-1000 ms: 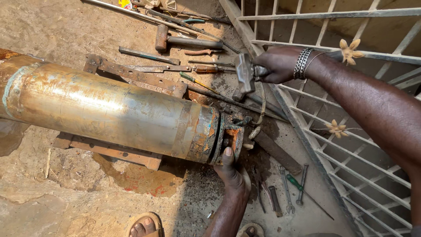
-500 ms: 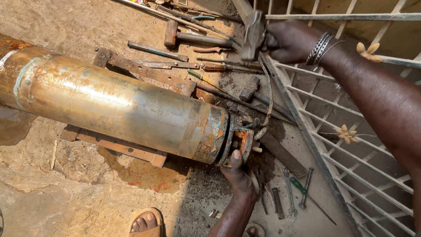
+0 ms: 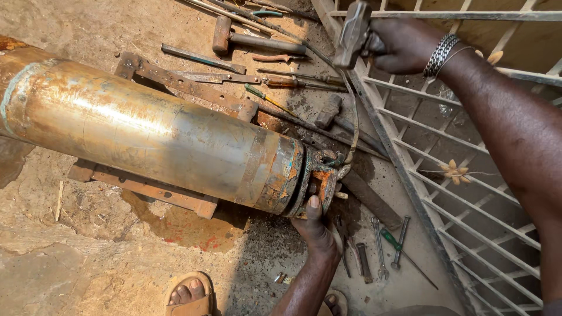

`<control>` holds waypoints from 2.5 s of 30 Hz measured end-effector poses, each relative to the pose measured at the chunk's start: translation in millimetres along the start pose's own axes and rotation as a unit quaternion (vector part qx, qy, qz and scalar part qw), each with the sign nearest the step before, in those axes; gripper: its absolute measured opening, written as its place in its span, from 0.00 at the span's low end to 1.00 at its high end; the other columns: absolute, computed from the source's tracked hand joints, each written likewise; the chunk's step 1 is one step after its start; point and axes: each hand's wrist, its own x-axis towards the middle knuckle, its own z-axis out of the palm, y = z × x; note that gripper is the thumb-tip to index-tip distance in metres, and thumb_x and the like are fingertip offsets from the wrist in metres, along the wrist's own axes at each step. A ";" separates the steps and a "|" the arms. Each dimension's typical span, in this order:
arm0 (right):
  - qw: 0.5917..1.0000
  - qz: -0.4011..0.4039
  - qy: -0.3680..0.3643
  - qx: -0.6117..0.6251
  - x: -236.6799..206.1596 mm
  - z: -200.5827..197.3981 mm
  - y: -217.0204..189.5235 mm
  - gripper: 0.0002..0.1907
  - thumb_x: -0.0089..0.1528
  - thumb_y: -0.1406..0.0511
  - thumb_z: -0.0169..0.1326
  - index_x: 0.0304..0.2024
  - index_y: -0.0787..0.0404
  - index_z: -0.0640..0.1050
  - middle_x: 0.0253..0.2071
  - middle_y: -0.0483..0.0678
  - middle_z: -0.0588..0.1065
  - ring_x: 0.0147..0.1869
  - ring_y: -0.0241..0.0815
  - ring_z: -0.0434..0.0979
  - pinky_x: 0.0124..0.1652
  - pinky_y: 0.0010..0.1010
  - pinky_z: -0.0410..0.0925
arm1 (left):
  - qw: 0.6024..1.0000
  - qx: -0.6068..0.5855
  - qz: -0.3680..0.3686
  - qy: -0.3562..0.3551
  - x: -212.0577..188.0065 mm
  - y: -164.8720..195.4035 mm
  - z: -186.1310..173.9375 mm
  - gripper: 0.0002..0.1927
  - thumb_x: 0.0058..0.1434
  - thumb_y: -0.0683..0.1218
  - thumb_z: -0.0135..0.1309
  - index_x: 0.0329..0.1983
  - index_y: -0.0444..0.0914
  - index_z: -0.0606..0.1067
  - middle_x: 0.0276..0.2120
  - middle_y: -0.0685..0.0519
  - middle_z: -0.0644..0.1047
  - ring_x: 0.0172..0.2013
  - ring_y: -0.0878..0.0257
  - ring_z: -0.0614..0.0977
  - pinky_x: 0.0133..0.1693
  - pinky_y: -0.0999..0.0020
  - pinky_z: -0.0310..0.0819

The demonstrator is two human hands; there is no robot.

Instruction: The person works on a large rusty submersible pump cylinder lying on wooden blocks, prying at the end cover with a screwdriver and tapping it with a hammer to loosen it. They then pull the end cover and internal motor component free from the housing and lift the extracted part away.

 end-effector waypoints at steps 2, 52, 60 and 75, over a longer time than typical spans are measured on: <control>0.992 0.050 0.096 0.071 0.4 -8.7 -4.7 0.19 0.64 0.67 0.60 0.53 0.67 0.70 0.37 0.56 0.76 0.31 0.46 0.78 0.29 0.41 0.75 | 1.000 0.003 0.022 -0.006 1.5 -2.4 -4.2 0.43 0.51 0.54 0.69 0.65 0.32 0.65 0.54 0.46 0.73 0.54 0.54 0.78 0.60 0.53 0.74; 0.916 0.257 -0.264 0.158 -156.1 340.1 39.6 0.34 0.60 0.38 0.46 0.43 0.59 0.82 0.43 0.58 0.82 0.48 0.54 0.83 0.53 0.49 0.72 | 0.512 0.663 -0.189 -0.513 -43.9 56.6 24.7 0.49 0.56 0.56 0.67 0.76 0.37 0.59 0.69 0.32 0.61 0.65 0.36 0.67 0.63 0.44 0.65; 0.950 0.211 -0.020 0.231 -96.4 298.8 40.1 0.19 0.61 0.53 0.56 0.44 0.60 0.77 0.24 0.54 0.77 0.29 0.50 0.81 0.38 0.48 0.75 | 0.648 0.638 0.276 -0.311 16.6 213.8 105.7 0.25 0.60 0.38 0.62 0.60 0.32 0.72 0.41 0.48 0.84 0.41 0.62 0.88 0.44 0.71 0.85; 0.979 0.010 0.115 0.170 208.6 127.1 -106.4 0.21 0.59 0.75 0.49 0.55 0.64 0.71 0.63 0.58 0.61 0.68 0.56 0.62 0.65 0.54 0.63 | 0.405 0.812 0.418 -0.048 138.2 249.0 99.8 0.21 0.58 0.47 0.65 0.55 0.43 0.78 0.44 0.56 0.82 0.44 0.57 0.82 0.43 0.62 0.76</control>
